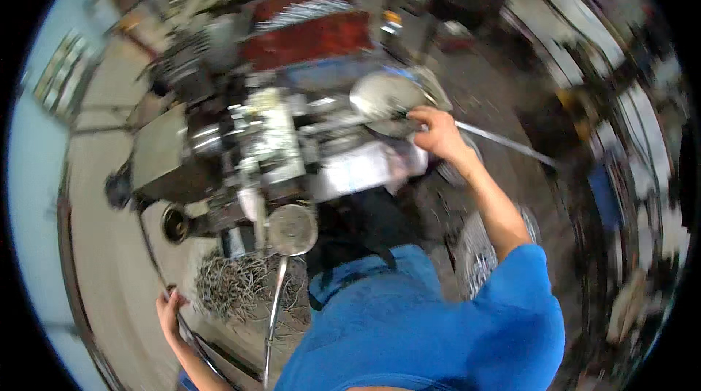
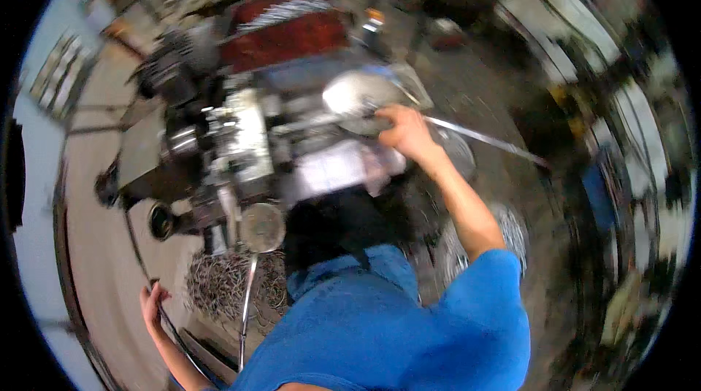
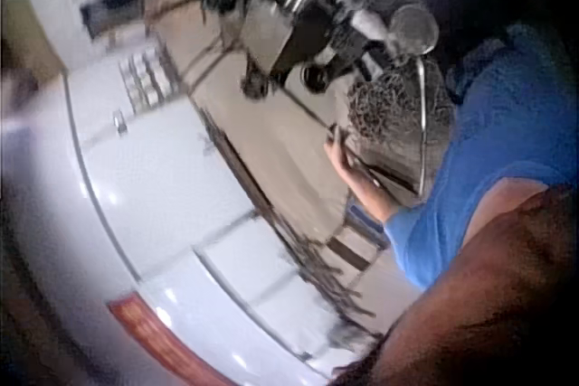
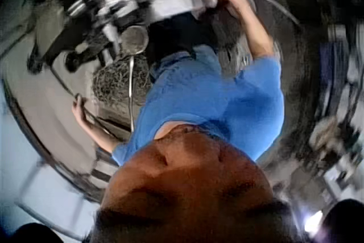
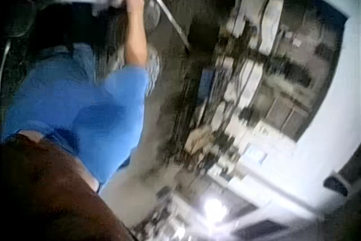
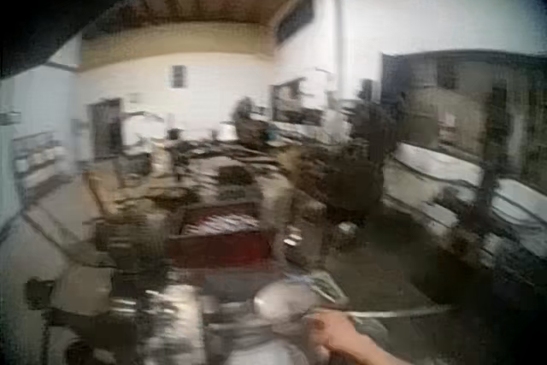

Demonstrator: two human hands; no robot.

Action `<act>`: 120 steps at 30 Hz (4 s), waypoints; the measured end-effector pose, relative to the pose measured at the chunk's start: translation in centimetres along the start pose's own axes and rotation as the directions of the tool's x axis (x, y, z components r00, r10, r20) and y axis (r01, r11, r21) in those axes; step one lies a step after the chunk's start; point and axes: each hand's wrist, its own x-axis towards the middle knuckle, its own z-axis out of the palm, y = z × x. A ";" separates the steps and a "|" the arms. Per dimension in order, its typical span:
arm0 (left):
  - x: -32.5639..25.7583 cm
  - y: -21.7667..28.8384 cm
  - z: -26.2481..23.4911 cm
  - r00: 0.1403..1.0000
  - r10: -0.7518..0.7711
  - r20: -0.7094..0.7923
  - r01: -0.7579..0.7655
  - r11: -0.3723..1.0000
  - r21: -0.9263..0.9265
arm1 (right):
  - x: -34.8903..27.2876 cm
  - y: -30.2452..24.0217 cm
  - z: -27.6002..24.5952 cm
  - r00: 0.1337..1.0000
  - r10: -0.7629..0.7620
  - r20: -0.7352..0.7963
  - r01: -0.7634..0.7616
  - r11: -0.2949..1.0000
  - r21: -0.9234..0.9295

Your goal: The person produces small metal fasteners by loading small metal blanks into a lathe and operating lever controls to shape them before dropping the finished items into a basket.

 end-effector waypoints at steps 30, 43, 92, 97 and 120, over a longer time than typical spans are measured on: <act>2.9 -2.5 0.9 0.991 -0.105 0.080 0.121 0.967 -0.222 | -38.1 13.3 -1.5 0.489 0.776 0.397 -0.404 0.606 -0.686; -4.0 15.4 15.8 0.869 0.488 0.080 -0.480 0.793 0.374 | -15.3 -4.3 -0.2 0.994 -0.102 0.046 0.085 0.954 0.286; -9.7 -0.4 4.0 0.947 0.009 -0.321 0.113 0.927 0.358 | 16.9 -27.8 20.8 0.602 -0.548 0.580 0.794 0.487 -0.364; -8.3 -1.6 4.3 0.918 0.140 -0.370 0.128 0.780 0.612 | 16.5 -27.3 20.4 0.579 -0.612 0.540 0.811 0.502 -0.301; 3.7 -9.7 5.6 0.758 0.217 -0.615 0.065 0.913 0.402 | 13.3 -26.5 13.9 0.623 -0.719 0.309 0.778 0.610 -0.149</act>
